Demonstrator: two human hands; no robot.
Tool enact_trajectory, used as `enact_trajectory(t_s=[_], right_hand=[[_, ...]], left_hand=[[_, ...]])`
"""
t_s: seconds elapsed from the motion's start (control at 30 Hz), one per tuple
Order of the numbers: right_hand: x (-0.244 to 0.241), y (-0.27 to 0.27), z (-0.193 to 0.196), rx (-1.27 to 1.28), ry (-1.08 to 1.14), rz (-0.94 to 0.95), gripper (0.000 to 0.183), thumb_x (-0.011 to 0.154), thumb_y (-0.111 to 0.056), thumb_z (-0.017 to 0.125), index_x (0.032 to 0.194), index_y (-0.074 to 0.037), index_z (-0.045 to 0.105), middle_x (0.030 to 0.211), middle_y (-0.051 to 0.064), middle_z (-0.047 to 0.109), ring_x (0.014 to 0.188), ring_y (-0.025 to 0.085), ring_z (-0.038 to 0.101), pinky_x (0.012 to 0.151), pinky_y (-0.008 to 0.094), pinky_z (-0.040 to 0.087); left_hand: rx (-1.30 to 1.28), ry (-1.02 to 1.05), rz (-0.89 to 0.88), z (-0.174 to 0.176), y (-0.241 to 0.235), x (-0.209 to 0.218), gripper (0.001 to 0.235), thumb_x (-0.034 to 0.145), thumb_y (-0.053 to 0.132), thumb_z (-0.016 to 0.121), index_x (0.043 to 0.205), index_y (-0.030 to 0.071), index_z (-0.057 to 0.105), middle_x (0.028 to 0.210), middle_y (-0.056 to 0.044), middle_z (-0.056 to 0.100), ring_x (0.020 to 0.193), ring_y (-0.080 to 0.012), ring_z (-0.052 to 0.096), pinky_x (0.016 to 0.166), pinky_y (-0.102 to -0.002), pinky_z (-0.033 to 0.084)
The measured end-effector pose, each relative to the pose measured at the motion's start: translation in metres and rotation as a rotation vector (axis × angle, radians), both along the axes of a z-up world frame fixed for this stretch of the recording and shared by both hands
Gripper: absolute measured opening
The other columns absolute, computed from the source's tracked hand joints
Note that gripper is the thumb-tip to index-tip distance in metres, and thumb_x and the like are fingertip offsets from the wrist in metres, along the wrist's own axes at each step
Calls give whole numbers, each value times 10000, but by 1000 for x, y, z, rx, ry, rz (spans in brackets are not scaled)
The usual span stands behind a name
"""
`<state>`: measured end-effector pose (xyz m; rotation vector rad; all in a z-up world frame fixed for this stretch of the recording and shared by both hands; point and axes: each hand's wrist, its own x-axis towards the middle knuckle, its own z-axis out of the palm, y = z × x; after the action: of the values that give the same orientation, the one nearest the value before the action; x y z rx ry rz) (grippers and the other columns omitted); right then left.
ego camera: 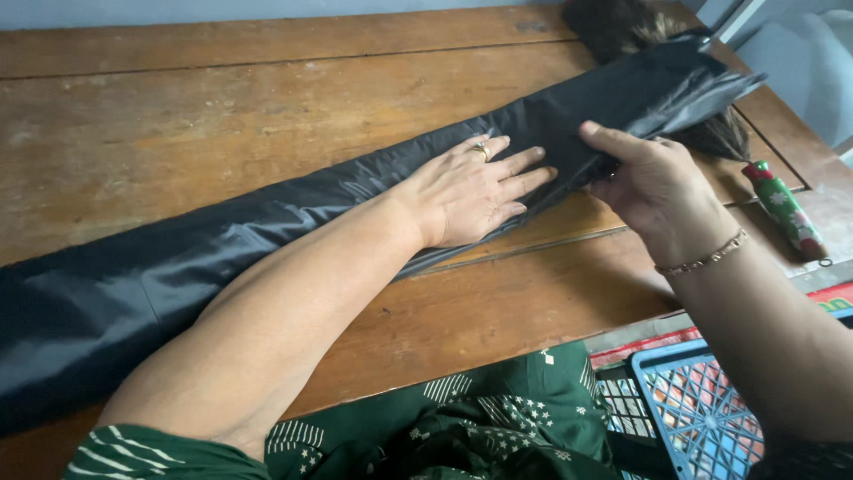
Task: The person folds a large piece of black fabric on a wooden table and then places it into a black shipping bag, sealing it with a yellow adhesive strip.
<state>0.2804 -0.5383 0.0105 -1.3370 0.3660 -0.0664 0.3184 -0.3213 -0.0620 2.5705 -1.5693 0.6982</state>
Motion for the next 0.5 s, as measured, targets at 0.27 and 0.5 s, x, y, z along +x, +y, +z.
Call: enact_trajectory(t_s=[0.27, 0.5], right_hand=[[-17, 36, -2, -131, -340, 115, 313, 757, 79, 734, 1044, -44, 707, 1113, 106, 779, 994, 199, 765, 908, 288, 652], [8, -3, -67, -617, -591, 66, 332, 794, 95, 822, 1071, -61, 726, 977, 58, 708, 966, 162, 710, 833, 339, 608]], left_hand=[[-71, 20, -34, 0, -1, -2, 510, 1076, 422, 455, 1550, 234, 432, 1548, -30, 500, 1289, -394, 558, 1141, -466, 397], [-119, 239, 89, 5, -8, -8, 502, 1044, 531, 407, 1458, 283, 543, 1420, 0, 635, 1329, -314, 572, 1188, -429, 396]])
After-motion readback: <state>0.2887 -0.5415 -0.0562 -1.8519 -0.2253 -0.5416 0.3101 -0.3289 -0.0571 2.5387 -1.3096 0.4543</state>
